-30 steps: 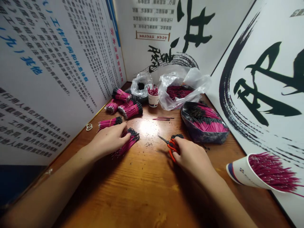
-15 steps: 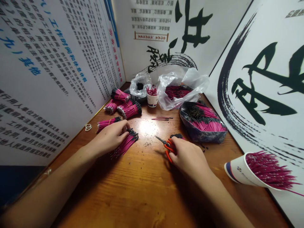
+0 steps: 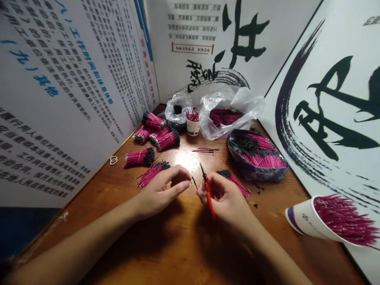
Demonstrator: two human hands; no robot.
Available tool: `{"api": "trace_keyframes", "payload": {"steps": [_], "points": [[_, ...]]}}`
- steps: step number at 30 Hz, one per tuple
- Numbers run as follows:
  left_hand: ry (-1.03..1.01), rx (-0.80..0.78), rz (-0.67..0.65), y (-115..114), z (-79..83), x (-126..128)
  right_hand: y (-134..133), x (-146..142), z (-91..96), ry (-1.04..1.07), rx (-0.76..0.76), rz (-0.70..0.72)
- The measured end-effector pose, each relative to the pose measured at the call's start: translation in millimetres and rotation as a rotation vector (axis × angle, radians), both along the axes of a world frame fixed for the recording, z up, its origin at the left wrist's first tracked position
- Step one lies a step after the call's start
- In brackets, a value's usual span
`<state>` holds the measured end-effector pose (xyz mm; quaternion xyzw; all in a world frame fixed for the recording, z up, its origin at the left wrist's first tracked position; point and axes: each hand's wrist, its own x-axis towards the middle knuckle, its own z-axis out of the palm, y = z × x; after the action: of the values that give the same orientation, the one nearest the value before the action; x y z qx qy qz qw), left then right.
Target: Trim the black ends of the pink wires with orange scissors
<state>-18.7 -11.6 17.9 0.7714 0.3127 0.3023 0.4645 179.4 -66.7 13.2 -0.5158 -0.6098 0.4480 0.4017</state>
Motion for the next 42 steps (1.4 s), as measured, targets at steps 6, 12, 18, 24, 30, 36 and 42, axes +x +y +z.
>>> {"api": "trace_keyframes", "payload": {"steps": [6,12,18,24,30,36,42], "points": [[-0.109,-0.156,-0.021,-6,-4.5,8,-4,-11,-4.8,-0.032,0.007,0.033],[-0.186,-0.190,0.084,0,-13.4,4,-3,-8,-2.7,-0.388,0.140,-0.034],[-0.185,-0.070,0.200,6,-19.2,1,-3,-5,-1.6,-0.615,0.148,0.000],[-0.180,0.009,0.243,6,-16.7,0,-6,-5,-0.9,-0.588,0.134,0.021],[-0.172,0.044,0.233,6,-15.5,1,-6,-6,-2.3,-0.590,0.121,0.040],[-0.172,0.057,0.245,7,-17.0,1,-6,-6,-1.2,-0.572,0.120,0.050],[-0.142,0.073,0.262,7,-18.3,1,-6,-7,-0.3,-0.581,0.113,0.018]]}}
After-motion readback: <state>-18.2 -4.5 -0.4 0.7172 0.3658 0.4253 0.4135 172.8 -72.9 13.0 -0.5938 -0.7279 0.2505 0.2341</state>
